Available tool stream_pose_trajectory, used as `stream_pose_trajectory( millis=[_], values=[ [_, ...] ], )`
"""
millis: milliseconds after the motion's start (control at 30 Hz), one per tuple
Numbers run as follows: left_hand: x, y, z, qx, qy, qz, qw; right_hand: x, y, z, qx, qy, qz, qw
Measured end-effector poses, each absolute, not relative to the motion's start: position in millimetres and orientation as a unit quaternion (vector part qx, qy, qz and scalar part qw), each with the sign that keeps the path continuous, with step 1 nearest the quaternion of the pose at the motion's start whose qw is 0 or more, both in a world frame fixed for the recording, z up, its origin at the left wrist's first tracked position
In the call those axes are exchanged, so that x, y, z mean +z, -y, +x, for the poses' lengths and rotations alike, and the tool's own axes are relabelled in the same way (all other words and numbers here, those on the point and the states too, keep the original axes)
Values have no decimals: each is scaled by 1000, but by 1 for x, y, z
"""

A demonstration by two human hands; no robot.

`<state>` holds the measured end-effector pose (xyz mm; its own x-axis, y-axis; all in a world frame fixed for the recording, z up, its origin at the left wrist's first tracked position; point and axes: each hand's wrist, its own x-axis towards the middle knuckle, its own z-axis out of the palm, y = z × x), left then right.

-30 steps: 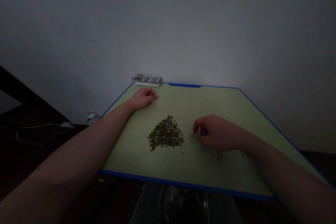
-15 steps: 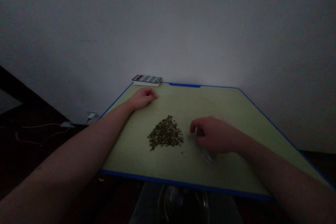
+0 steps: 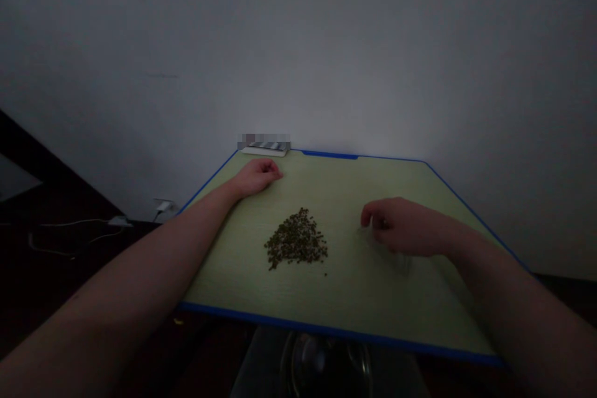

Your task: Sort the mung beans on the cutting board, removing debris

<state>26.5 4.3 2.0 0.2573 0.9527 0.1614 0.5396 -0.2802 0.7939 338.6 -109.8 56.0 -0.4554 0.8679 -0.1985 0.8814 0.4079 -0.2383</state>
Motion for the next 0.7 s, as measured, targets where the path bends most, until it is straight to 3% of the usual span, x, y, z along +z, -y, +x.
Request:
stream_pose_trajectory(
  millis=[700],
  values=[
    [1,-5,27,336,-507,727,317,38,123,296,-203,-839,503,-38]
  ],
)
